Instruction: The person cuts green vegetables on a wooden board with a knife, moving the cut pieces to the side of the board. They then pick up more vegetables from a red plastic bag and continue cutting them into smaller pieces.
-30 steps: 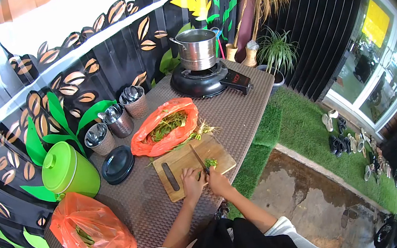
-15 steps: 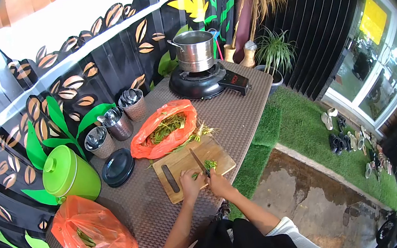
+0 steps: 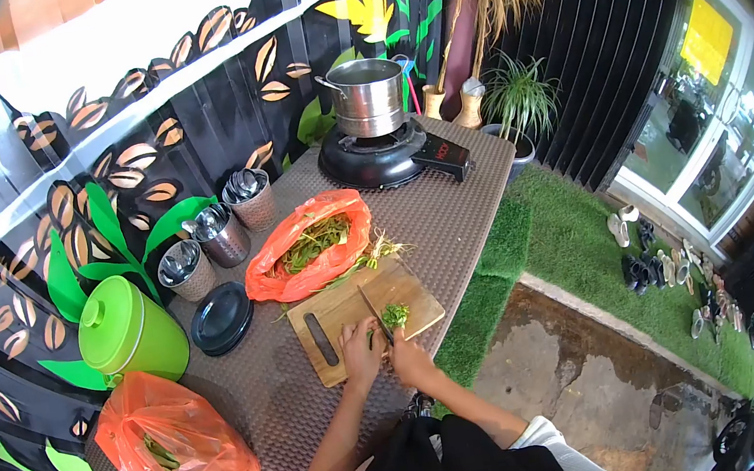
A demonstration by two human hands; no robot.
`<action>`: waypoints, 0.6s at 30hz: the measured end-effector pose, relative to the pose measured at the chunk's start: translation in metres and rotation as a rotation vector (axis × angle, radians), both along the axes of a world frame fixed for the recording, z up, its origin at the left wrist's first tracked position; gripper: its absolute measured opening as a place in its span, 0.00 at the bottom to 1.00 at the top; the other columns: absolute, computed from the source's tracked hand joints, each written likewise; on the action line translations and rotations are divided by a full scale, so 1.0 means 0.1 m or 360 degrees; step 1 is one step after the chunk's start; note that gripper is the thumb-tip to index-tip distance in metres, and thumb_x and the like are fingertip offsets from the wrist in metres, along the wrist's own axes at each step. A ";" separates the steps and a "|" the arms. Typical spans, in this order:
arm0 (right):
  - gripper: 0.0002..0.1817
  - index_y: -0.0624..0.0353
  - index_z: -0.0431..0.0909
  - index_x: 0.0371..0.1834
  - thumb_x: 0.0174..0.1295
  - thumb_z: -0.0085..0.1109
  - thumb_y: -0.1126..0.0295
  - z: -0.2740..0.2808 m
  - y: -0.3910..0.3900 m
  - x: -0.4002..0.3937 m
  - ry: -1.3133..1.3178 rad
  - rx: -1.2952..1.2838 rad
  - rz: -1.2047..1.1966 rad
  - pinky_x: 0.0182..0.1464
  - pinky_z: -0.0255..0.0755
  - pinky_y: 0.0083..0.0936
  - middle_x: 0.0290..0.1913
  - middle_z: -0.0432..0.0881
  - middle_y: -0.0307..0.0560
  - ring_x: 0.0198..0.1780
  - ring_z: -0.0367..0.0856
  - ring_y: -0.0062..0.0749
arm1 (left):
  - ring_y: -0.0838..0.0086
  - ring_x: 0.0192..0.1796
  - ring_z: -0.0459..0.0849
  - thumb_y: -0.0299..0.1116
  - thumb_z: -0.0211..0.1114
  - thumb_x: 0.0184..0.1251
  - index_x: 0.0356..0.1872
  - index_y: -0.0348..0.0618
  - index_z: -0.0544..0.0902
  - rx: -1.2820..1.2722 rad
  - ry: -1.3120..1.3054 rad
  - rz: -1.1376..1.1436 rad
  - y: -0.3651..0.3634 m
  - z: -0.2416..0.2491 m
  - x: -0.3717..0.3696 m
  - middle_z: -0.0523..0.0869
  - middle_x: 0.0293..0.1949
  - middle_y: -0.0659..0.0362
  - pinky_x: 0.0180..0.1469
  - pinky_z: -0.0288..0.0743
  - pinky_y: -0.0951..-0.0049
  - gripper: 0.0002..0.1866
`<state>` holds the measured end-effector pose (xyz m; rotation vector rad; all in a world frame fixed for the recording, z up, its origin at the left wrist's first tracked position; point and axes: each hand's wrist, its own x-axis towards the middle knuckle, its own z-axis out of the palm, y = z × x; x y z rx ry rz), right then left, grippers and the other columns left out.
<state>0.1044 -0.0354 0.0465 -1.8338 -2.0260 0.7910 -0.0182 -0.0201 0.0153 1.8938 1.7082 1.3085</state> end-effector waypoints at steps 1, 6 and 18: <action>0.18 0.64 0.60 0.51 0.67 0.45 0.62 0.06 -0.02 -0.05 -0.0063 -0.0122 -0.0027 0.44 0.74 0.55 0.35 0.80 0.71 0.41 0.81 0.66 | 0.64 0.47 0.76 0.27 0.64 0.57 0.41 0.45 0.80 0.0018 0.0020 0.0002 -0.01 0.00 0.00 0.84 0.37 0.61 0.54 0.63 0.63 0.10; 0.17 0.63 0.60 0.51 0.67 0.44 0.62 -0.07 0.14 0.01 -0.0050 -0.0127 0.0043 0.45 0.75 0.53 0.38 0.81 0.70 0.43 0.81 0.64 | 0.62 0.44 0.77 0.26 0.67 0.54 0.39 0.42 0.82 -0.0068 -0.0246 0.0006 0.03 -0.03 -0.02 0.85 0.36 0.57 0.49 0.67 0.64 0.10; 0.17 0.63 0.61 0.51 0.65 0.46 0.64 -0.06 -0.05 -0.03 -0.0200 -0.0024 -0.0135 0.38 0.77 0.51 0.31 0.83 0.65 0.34 0.83 0.61 | 0.59 0.41 0.77 0.27 0.69 0.52 0.31 0.40 0.85 0.0131 0.0122 0.0063 -0.02 -0.03 -0.06 0.83 0.34 0.54 0.45 0.69 0.63 0.05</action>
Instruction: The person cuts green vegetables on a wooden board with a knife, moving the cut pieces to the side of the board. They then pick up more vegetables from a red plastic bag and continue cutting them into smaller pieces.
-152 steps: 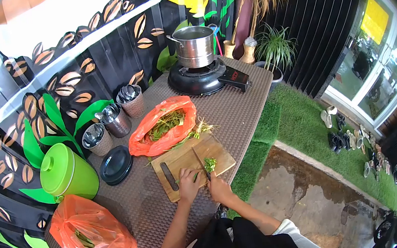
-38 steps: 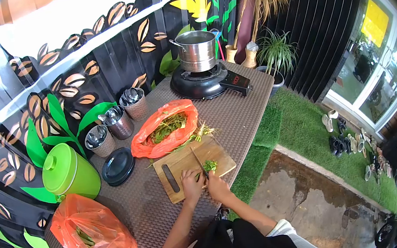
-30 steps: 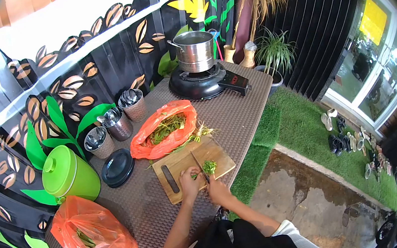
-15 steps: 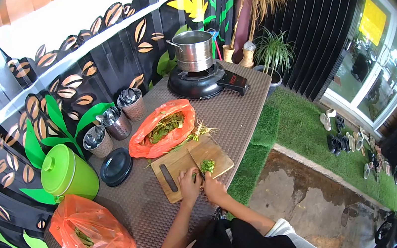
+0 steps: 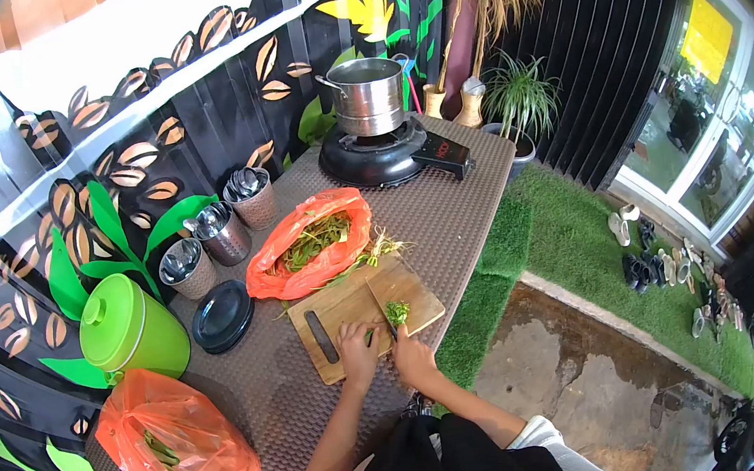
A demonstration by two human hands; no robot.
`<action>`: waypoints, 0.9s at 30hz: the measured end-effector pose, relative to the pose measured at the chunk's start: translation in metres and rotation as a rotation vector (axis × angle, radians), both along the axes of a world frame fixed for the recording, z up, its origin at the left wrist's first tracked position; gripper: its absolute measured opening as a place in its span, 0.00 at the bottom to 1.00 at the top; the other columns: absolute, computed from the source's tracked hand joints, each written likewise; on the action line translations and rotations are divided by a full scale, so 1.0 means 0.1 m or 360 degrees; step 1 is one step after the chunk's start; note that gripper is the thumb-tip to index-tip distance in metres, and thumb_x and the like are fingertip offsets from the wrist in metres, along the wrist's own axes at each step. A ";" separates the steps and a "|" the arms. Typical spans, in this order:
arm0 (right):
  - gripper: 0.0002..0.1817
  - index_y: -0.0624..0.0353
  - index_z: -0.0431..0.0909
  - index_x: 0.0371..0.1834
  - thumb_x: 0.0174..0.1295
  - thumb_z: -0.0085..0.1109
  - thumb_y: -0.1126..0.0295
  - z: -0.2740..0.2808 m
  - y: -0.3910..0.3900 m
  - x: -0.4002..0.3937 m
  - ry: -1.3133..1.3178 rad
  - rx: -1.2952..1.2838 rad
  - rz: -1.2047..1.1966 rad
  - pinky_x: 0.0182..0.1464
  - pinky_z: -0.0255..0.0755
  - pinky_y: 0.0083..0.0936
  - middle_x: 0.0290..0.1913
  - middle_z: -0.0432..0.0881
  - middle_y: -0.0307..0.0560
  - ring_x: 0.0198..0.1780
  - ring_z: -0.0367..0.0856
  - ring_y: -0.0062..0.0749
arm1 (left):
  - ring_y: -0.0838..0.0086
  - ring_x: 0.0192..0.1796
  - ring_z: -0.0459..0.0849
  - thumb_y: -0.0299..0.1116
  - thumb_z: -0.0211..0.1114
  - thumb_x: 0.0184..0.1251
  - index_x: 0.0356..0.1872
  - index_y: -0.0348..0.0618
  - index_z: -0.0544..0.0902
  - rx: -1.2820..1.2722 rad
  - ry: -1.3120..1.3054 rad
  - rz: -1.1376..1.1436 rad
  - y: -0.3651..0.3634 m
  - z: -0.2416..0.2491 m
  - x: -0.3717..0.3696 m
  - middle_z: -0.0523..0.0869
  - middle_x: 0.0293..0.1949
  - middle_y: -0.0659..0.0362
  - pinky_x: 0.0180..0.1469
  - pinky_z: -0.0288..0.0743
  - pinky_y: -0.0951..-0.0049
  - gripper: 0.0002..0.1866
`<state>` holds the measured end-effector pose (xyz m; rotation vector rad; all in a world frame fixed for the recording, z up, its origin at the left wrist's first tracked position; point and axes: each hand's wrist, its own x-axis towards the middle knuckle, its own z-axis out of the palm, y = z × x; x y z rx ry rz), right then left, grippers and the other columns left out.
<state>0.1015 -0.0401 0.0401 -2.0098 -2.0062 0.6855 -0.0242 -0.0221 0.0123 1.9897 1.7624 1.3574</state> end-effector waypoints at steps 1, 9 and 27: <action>0.17 0.64 0.60 0.51 0.66 0.47 0.64 0.05 0.02 0.04 0.0054 -0.0059 0.0037 0.40 0.76 0.52 0.33 0.82 0.68 0.37 0.82 0.63 | 0.60 0.43 0.77 0.27 0.68 0.53 0.32 0.41 0.85 0.0010 0.0076 0.0003 -0.01 0.00 0.01 0.83 0.35 0.54 0.47 0.68 0.63 0.05; 0.18 0.66 0.59 0.51 0.68 0.45 0.63 0.06 0.08 0.27 0.0175 -0.0089 0.0206 0.42 0.74 0.54 0.35 0.80 0.73 0.40 0.81 0.67 | 0.60 0.47 0.76 0.29 0.67 0.54 0.32 0.42 0.85 -0.0140 -0.0104 -0.0105 0.08 -0.12 0.09 0.83 0.37 0.56 0.51 0.65 0.62 0.05; 0.17 0.66 0.61 0.49 0.68 0.44 0.62 0.11 -0.01 0.12 0.0115 -0.0122 0.0116 0.46 0.73 0.55 0.37 0.79 0.74 0.42 0.80 0.67 | 0.60 0.45 0.76 0.31 0.69 0.52 0.32 0.43 0.87 -0.0054 -0.0125 -0.0094 0.06 -0.08 0.07 0.83 0.35 0.56 0.51 0.66 0.63 0.06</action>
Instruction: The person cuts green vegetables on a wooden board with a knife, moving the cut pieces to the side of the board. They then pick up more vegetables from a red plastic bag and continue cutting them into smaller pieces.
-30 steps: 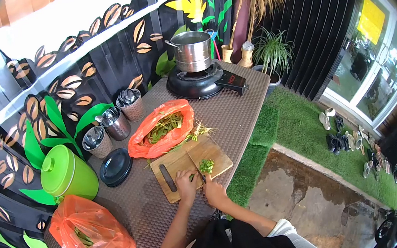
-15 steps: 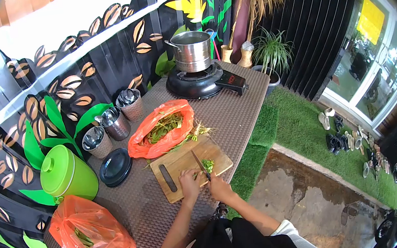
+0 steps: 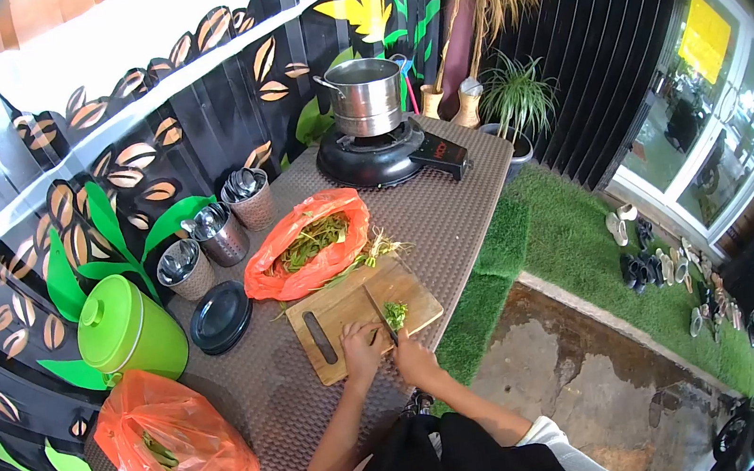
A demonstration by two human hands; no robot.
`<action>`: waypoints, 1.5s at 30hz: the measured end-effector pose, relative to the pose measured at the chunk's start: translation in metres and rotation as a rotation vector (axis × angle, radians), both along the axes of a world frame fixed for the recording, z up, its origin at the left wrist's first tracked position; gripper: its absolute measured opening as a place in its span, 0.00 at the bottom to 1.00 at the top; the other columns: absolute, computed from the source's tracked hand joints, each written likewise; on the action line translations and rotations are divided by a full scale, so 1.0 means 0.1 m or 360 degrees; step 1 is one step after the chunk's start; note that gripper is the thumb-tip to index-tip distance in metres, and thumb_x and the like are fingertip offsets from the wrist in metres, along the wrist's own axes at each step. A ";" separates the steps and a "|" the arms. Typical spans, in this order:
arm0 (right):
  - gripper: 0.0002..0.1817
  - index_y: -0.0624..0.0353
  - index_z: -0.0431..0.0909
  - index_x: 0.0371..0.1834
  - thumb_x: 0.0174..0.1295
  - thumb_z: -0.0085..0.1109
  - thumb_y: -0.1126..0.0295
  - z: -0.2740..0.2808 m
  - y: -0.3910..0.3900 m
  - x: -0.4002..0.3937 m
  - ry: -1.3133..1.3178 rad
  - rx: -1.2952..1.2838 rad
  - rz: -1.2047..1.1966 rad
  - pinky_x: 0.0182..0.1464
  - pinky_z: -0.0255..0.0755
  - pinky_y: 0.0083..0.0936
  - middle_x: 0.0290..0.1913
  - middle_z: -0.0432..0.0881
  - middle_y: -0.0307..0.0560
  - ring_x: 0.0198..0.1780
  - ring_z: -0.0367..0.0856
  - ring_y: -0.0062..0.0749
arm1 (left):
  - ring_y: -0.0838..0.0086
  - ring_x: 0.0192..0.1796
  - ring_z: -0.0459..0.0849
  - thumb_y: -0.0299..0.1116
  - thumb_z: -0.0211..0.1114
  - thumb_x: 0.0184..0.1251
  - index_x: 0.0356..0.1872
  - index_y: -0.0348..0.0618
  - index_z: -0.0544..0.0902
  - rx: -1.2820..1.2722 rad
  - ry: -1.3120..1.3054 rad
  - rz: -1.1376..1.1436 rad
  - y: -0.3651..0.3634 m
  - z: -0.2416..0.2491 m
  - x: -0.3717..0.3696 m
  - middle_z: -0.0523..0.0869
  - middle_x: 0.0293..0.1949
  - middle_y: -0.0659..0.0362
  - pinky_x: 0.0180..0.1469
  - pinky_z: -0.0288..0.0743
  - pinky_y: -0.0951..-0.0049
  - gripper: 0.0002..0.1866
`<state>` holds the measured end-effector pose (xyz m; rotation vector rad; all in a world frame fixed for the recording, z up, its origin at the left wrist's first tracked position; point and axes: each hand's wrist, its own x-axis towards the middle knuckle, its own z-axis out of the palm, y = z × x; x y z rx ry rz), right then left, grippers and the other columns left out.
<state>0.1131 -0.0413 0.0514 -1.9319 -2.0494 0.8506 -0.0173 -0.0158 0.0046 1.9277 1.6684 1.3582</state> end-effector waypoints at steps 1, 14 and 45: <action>0.18 0.66 0.61 0.49 0.68 0.45 0.62 -0.02 0.00 -0.04 -0.0021 -0.0023 -0.0033 0.45 0.74 0.54 0.37 0.79 0.74 0.42 0.80 0.68 | 0.60 0.45 0.76 0.31 0.69 0.53 0.32 0.43 0.87 -0.0044 -0.0011 0.0009 0.01 -0.02 0.00 0.83 0.35 0.56 0.51 0.66 0.63 0.06; 0.19 0.63 0.60 0.54 0.68 0.45 0.61 0.07 0.01 -0.11 -0.0078 -0.0173 -0.0096 0.47 0.74 0.53 0.40 0.81 0.70 0.44 0.82 0.62 | 0.60 0.39 0.79 0.26 0.70 0.49 0.28 0.41 0.87 -0.0184 -0.0295 -0.0020 0.08 -0.07 -0.07 0.84 0.30 0.54 0.51 0.68 0.63 0.04; 0.18 0.66 0.60 0.50 0.67 0.45 0.63 -0.06 0.15 -0.01 0.0149 0.0029 0.0103 0.44 0.74 0.55 0.36 0.80 0.71 0.41 0.80 0.67 | 0.63 0.44 0.77 0.23 0.71 0.48 0.34 0.40 0.81 -0.0111 -0.0250 0.0093 -0.04 0.06 -0.06 0.83 0.34 0.57 0.49 0.71 0.67 0.11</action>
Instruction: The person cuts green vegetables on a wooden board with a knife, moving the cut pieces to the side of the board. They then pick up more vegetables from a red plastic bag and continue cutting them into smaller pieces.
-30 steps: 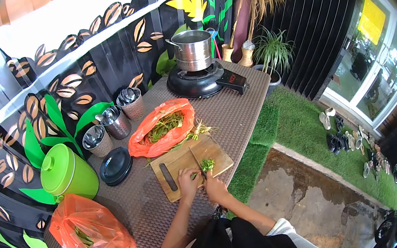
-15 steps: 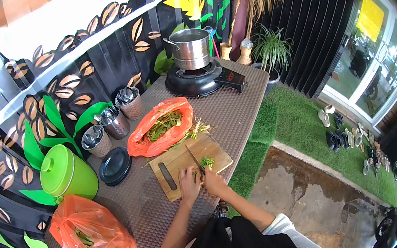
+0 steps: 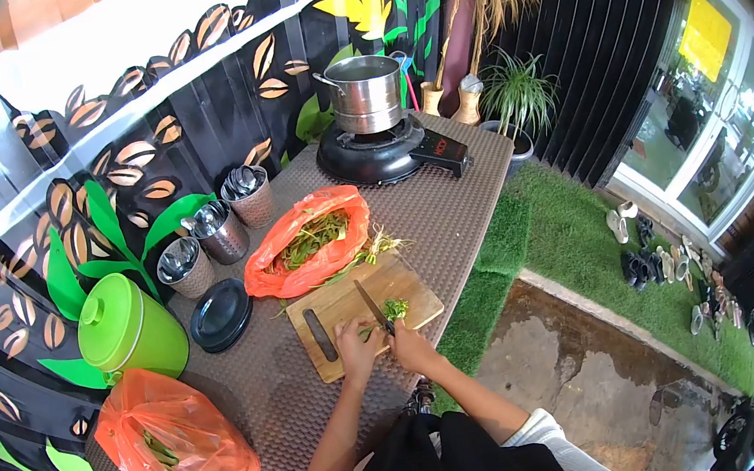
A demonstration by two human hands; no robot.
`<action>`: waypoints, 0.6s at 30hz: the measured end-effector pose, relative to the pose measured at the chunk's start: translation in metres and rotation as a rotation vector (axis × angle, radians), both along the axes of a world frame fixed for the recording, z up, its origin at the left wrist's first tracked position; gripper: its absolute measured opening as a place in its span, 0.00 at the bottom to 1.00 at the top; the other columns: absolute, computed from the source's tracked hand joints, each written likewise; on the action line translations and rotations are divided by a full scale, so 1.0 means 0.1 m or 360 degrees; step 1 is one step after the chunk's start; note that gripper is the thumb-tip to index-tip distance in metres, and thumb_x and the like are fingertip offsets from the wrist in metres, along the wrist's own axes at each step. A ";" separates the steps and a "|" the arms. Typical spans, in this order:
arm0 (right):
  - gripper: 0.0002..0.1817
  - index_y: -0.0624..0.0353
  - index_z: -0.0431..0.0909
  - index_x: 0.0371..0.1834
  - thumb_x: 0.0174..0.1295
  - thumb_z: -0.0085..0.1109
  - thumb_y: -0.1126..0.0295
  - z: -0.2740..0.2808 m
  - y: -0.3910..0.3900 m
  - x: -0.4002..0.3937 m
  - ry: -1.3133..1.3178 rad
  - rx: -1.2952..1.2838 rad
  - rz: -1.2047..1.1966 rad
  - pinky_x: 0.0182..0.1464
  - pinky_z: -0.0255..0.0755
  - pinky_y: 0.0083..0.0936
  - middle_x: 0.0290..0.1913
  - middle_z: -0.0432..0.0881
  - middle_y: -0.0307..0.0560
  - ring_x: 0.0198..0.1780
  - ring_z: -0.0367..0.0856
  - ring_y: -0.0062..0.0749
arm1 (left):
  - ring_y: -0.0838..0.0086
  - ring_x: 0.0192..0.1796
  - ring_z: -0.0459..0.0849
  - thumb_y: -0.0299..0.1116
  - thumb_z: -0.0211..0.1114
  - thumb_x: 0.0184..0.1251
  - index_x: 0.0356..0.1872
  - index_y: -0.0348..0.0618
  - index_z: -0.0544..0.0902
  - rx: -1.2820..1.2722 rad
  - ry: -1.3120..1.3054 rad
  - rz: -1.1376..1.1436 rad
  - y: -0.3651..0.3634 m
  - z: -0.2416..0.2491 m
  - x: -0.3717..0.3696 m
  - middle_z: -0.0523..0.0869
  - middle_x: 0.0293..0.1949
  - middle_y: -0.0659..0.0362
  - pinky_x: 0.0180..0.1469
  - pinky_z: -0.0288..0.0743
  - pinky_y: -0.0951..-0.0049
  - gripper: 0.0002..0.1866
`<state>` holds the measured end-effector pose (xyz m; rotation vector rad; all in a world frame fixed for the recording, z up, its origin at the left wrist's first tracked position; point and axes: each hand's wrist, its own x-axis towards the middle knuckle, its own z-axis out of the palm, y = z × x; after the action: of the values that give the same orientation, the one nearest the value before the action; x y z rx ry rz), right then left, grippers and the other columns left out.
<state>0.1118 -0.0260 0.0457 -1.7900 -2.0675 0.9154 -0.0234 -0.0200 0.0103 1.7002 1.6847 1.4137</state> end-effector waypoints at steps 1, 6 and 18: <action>0.17 0.66 0.60 0.50 0.67 0.45 0.63 0.01 -0.10 -0.02 -0.0065 0.0016 -0.0043 0.43 0.74 0.55 0.36 0.80 0.71 0.41 0.80 0.67 | 0.64 0.43 0.77 0.23 0.72 0.48 0.33 0.40 0.82 -0.0035 0.0022 0.0021 0.00 0.00 0.00 0.84 0.34 0.57 0.49 0.71 0.67 0.11; 0.16 0.64 0.60 0.50 0.67 0.44 0.64 0.06 -0.21 -0.16 -0.0213 -0.0087 -0.0142 0.46 0.74 0.53 0.37 0.82 0.68 0.42 0.81 0.64 | 0.64 0.42 0.78 0.22 0.71 0.49 0.36 0.40 0.82 -0.0026 -0.0030 -0.0085 0.02 -0.03 -0.02 0.84 0.34 0.57 0.48 0.71 0.67 0.11; 0.15 0.65 0.61 0.50 0.67 0.44 0.65 0.02 -0.14 -0.14 -0.0199 -0.0094 -0.0106 0.46 0.74 0.53 0.38 0.81 0.71 0.44 0.81 0.64 | 0.63 0.41 0.76 0.24 0.71 0.48 0.31 0.41 0.83 0.0009 -0.0125 -0.0075 -0.01 -0.03 -0.02 0.83 0.30 0.57 0.46 0.70 0.66 0.08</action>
<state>0.0973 -0.0399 0.0473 -1.9812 -2.0604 0.8759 -0.0251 -0.0215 0.0069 1.6540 1.5900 1.4454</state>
